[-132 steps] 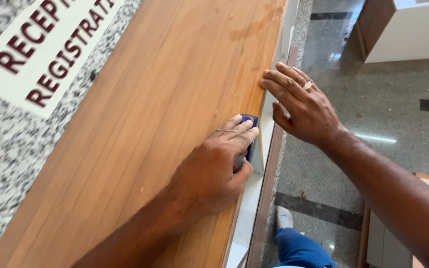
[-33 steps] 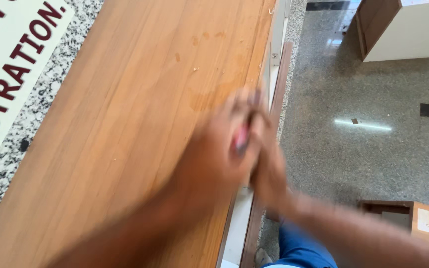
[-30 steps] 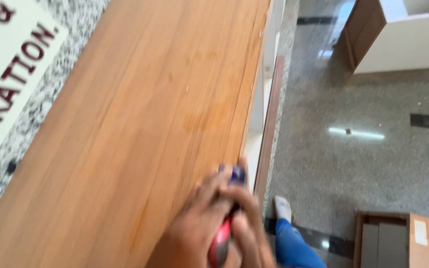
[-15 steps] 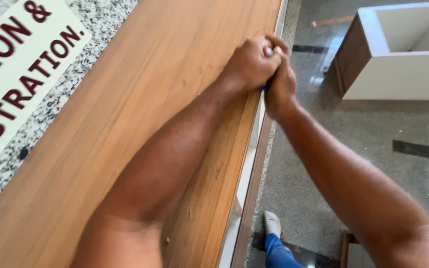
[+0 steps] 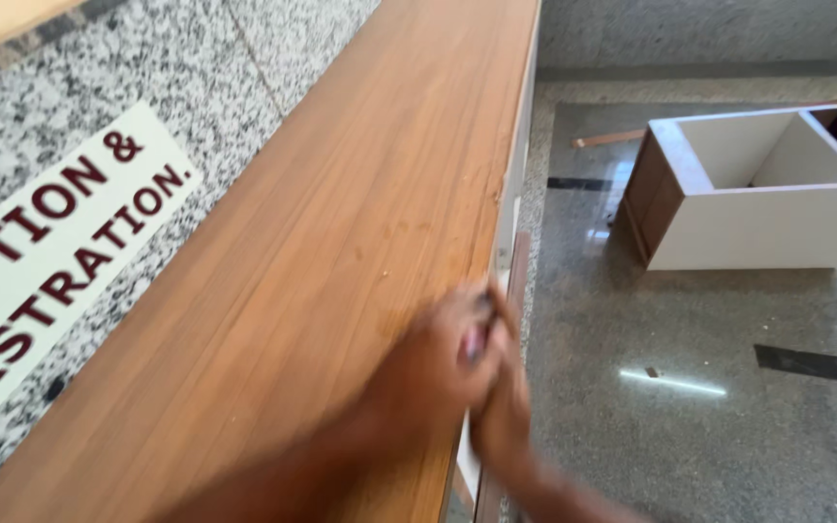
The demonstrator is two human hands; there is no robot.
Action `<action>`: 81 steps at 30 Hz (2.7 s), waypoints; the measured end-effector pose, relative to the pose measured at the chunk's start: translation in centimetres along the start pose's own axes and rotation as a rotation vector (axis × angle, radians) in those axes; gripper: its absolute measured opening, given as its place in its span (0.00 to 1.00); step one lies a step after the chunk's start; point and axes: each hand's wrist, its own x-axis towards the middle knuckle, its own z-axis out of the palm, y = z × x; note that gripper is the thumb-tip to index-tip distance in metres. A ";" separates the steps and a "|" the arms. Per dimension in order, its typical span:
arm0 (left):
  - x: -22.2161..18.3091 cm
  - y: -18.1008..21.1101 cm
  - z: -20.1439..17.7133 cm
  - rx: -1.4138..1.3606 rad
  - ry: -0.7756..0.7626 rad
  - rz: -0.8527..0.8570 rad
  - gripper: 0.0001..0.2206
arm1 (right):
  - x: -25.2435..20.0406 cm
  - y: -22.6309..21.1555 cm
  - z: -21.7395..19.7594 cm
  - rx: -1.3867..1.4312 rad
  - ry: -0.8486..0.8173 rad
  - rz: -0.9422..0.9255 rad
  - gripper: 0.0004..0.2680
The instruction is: The person sands the surface of a wooden reception desk using a sanding block. They move the block back and forth along the grain of the wood, covering the length of the desk. A cloth is visible on the desk surface but is not used during the sanding process.
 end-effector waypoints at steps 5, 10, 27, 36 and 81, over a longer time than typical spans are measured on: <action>15.5 -2.8 0.8 0.035 0.074 -0.108 0.17 | 15.6 0.3 -3.5 -0.327 -0.140 -0.034 0.21; 11.5 -1.7 0.4 -0.051 0.021 -0.192 0.16 | 13.3 2.4 -5.0 -0.172 -0.035 0.193 0.20; 14.3 -4.3 0.9 -0.004 -0.035 0.013 0.09 | 14.6 3.5 -4.7 -0.090 -0.068 -0.055 0.18; 1.8 2.7 -1.2 -0.010 -0.084 -0.226 0.15 | 2.8 -0.9 -2.3 -0.043 -0.196 0.210 0.20; 16.9 -5.8 1.6 -0.074 0.042 0.021 0.12 | 17.9 1.4 -4.5 0.082 -0.067 0.060 0.13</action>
